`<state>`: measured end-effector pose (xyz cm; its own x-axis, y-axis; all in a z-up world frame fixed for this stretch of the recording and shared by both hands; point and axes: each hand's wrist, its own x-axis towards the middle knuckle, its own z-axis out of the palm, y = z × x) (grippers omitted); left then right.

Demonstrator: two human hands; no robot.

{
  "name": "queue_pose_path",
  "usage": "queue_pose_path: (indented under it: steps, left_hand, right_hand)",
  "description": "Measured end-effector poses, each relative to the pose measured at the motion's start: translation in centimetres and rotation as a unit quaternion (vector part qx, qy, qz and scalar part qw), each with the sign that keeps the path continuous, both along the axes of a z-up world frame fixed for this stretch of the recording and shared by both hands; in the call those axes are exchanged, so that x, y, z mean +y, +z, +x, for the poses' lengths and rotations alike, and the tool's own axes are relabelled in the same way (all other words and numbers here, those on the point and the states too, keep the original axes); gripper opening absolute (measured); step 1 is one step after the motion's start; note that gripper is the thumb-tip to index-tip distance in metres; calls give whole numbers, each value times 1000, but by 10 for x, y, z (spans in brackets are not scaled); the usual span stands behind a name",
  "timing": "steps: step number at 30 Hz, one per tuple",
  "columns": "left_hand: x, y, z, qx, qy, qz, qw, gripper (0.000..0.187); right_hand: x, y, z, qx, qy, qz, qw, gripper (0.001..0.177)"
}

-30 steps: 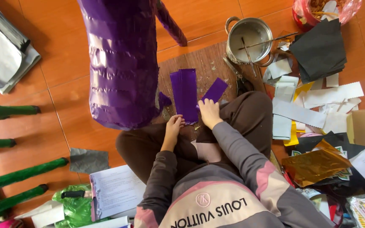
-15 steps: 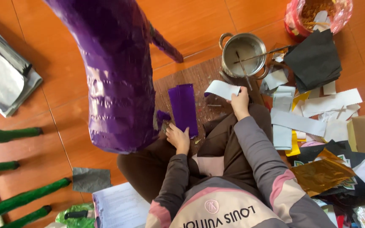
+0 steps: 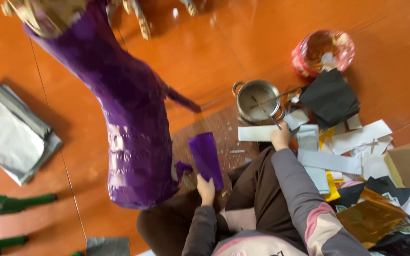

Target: Applying purple paper strips to a horse-shaped sculpture to cover its surface.

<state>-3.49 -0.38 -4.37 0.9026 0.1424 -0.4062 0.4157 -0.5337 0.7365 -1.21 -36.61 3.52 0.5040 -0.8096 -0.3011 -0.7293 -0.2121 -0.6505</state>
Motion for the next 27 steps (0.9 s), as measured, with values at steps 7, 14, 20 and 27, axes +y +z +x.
queue_pose_path:
  steps: [7, 14, 20, 27]
  left_hand:
    - [9, 27, 8, 63, -18, -136, 988, 41]
    - [2, 104, 21, 113, 83, -456, 879, 41]
    - [1, 200, 11, 192, 4, -464, 865, 47]
    - [16, 209, 32, 109, -84, -321, 937, 50]
  right_hand:
    - [-6, 45, -53, -25, -122, -46, 991, 69]
    - [146, 134, -65, -268, 342, -96, 895, 45]
    - [197, 114, -41, -281, 576, -203, 740, 65]
    - [192, 109, -29, -382, 338, 123, 851, 10]
